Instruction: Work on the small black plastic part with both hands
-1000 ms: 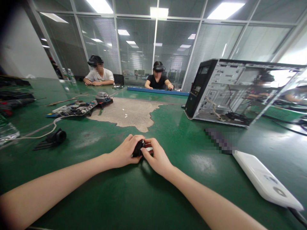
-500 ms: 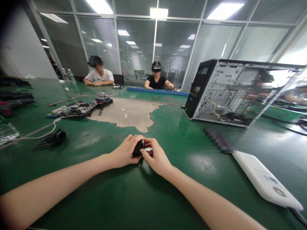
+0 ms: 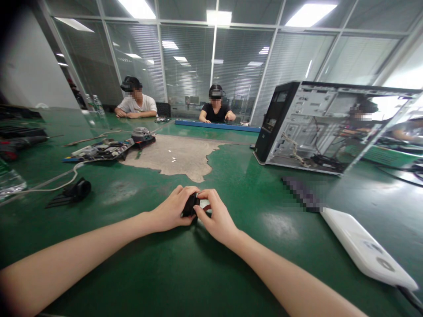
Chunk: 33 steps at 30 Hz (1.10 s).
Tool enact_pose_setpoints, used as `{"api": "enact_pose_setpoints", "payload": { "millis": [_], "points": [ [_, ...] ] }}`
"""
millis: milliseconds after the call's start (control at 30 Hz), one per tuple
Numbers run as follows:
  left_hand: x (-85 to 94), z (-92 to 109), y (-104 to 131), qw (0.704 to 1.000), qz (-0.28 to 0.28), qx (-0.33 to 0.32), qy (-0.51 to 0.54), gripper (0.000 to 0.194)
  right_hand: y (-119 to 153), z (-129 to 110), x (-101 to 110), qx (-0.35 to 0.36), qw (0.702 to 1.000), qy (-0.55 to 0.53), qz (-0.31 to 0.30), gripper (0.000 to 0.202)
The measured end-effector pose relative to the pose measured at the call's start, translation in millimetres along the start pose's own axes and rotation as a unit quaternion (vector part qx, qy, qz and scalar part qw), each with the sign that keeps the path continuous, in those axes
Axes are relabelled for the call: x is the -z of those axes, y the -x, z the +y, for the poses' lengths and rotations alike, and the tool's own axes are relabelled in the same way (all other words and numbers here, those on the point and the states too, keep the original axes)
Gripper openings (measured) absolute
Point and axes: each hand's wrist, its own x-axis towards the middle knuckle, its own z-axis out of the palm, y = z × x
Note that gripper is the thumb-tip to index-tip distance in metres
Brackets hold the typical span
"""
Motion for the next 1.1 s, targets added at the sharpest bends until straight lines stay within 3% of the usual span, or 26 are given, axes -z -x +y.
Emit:
{"api": "enact_pose_setpoints", "payload": {
  "millis": [167, 467, 833, 1100],
  "points": [
    [0.0, -0.1, 0.5, 1.000, 0.005, -0.001, 0.002, 0.055, -0.1, 2.0, -0.5, -0.046, 0.998, -0.036, -0.031, 0.024],
    [1.2, 0.6, -0.1, 1.000, -0.003, 0.000, 0.006, 0.056, 0.2, -3.4, 1.6, 0.030, 1.000, 0.008, 0.003, 0.015],
    [1.5, 1.0, -0.4, 1.000, -0.002, -0.004, -0.003, 0.055, -0.3, 1.7, -0.7, -0.037, 0.998, -0.029, -0.032, 0.024],
    [2.0, 2.1, -0.2, 1.000, -0.002, -0.004, 0.001, 0.054, 0.8, -4.0, 1.6, 0.027, 1.000, 0.008, 0.000, 0.015]
  ]
}}
